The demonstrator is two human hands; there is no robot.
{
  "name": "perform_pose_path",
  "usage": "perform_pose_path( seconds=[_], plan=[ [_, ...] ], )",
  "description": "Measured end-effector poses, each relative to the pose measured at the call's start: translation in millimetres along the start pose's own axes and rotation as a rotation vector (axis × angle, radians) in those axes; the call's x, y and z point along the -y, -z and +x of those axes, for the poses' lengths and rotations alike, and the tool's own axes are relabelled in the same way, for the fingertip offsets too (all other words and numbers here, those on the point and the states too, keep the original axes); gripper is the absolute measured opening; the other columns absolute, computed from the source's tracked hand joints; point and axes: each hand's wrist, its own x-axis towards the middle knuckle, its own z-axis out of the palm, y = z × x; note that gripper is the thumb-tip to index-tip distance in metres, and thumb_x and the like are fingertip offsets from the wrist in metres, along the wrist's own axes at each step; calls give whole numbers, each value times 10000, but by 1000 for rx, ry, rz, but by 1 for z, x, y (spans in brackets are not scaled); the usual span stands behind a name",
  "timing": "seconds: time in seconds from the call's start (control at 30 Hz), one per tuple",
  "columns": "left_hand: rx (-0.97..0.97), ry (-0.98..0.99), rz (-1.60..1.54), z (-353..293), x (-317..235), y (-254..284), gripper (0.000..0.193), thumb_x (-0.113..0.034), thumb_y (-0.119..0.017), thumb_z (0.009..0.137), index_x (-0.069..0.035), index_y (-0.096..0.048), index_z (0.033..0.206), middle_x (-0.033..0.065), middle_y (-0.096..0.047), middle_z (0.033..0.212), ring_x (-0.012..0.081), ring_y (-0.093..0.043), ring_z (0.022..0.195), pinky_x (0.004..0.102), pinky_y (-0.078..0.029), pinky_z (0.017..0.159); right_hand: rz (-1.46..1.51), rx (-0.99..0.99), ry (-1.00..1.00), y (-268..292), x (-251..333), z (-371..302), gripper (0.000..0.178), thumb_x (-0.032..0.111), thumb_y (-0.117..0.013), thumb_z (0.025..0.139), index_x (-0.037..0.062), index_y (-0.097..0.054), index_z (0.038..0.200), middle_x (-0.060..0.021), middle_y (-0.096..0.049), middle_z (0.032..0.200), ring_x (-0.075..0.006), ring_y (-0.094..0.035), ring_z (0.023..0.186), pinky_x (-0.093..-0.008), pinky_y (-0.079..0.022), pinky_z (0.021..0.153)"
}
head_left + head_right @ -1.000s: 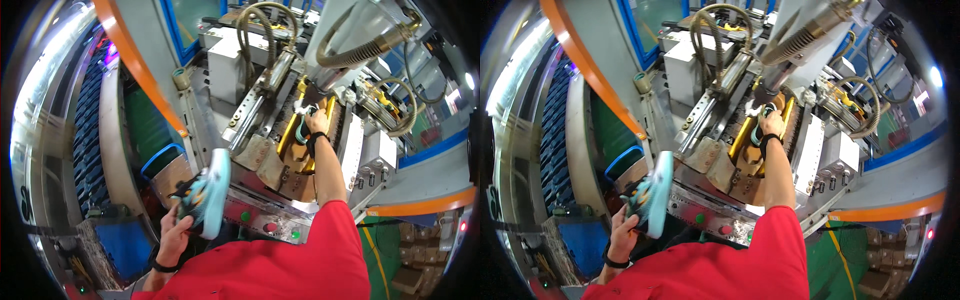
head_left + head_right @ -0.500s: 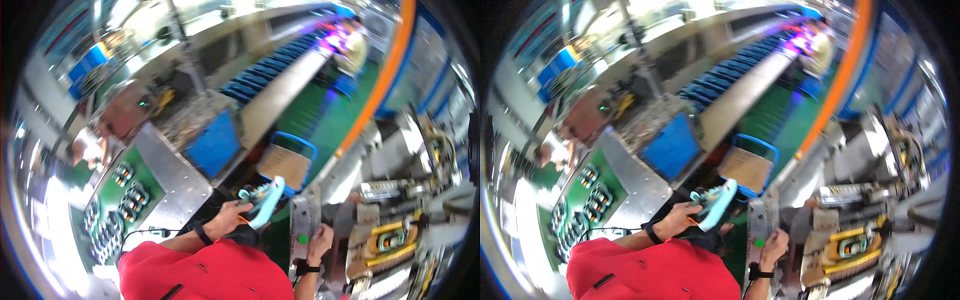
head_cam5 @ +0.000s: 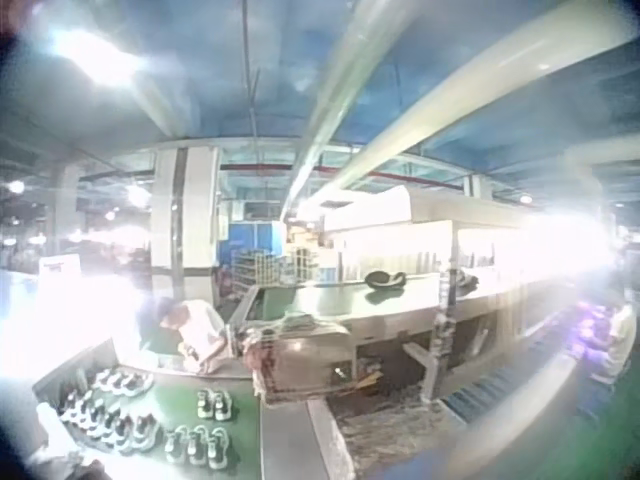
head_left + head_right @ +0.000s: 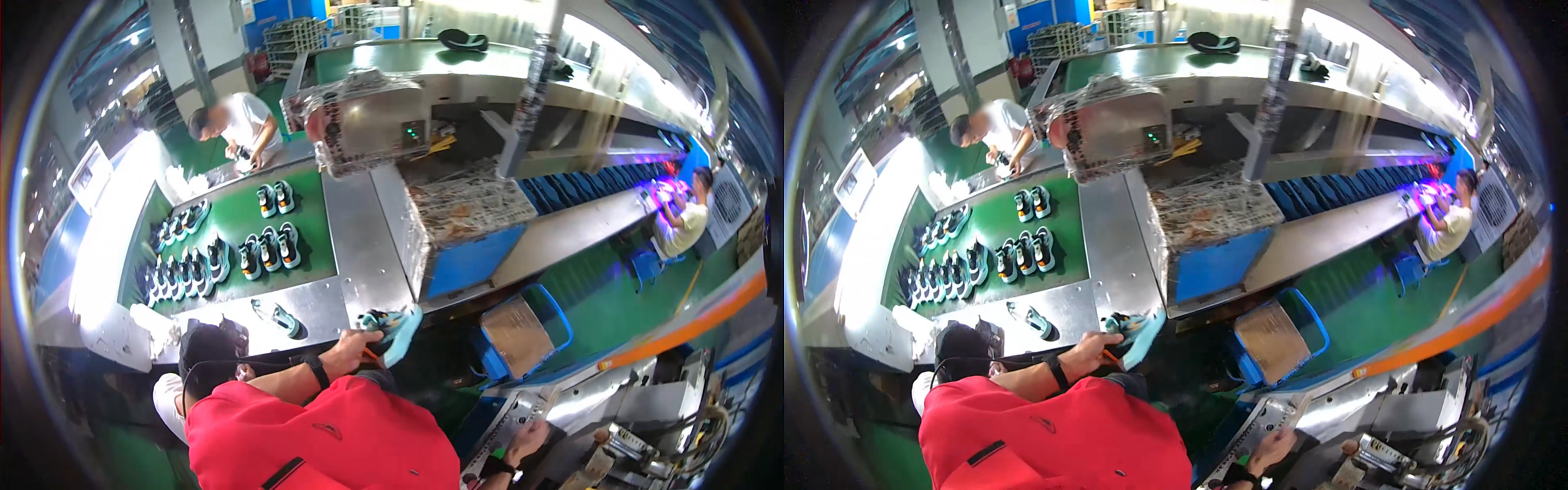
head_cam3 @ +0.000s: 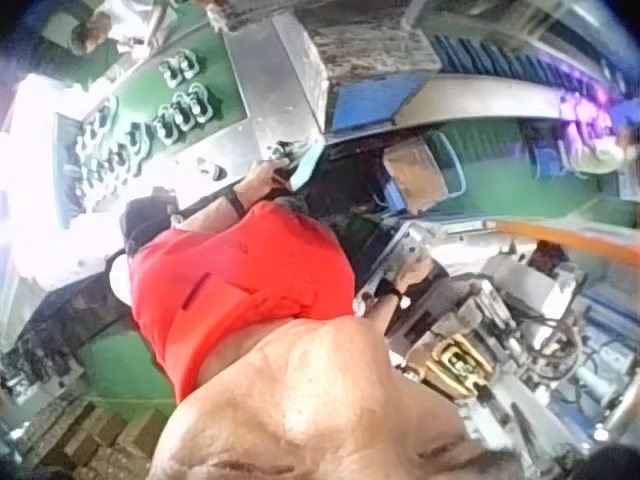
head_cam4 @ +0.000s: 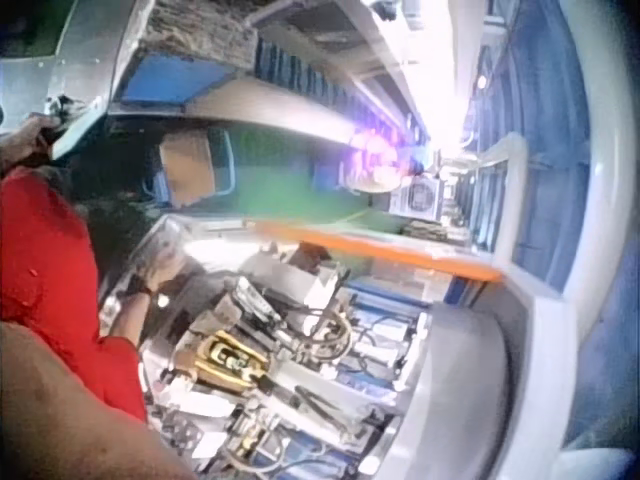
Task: The worker takes shoes from a table, places them into an industrial lasting or pressing machine for processing, and then places them onto a conveyor belt.
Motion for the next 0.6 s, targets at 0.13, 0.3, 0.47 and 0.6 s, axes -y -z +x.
perform_pose_path(
  seconds=[0.13, 0.3, 0.47, 0.6],
  plan=[
    [-148, -114, -81, 59, -38, 63, 215, -106, -685, 869, 67, -631, 985, 164, -667, 933, 315, -682, 818, 511, -594, 705, 427, -143, 299, 51, 159, 109, 181, 49, -596, 890, -9, -628, 1059, -141, -648, 990, -276, -614, 883, -379, -488, 761],
    [-301, -244, -219, 160, -105, 141, 252, -126, -704, 834, 61, -608, 973, 174, -663, 907, 324, -681, 742, 519, -589, 650, 468, -196, 772, 113, 398, 211, 214, 33, -579, 902, -4, -609, 1110, -110, -629, 1050, -209, -597, 840, -303, -495, 681],
    [-470, -313, -292, 237, -205, 193, 264, -138, -709, 807, 48, -586, 947, 153, -649, 864, 285, -654, 688, 443, -556, 563, 226, -258, 1112, 122, 607, 294, 292, 71, -603, 906, 30, -607, 1195, -121, -646, 1161, -258, -631, 995, -369, -487, 848],
    [-558, -400, -366, 333, -265, 257, 275, -146, -724, 792, 59, -597, 923, 153, -653, 835, 282, -651, 672, 437, -551, 555, 41, -235, 1421, 76, 772, 364, 398, 120, -599, 911, 47, -558, 1300, -150, -548, 1360, -298, -515, 1259, -383, -408, 1012]
  ],
)
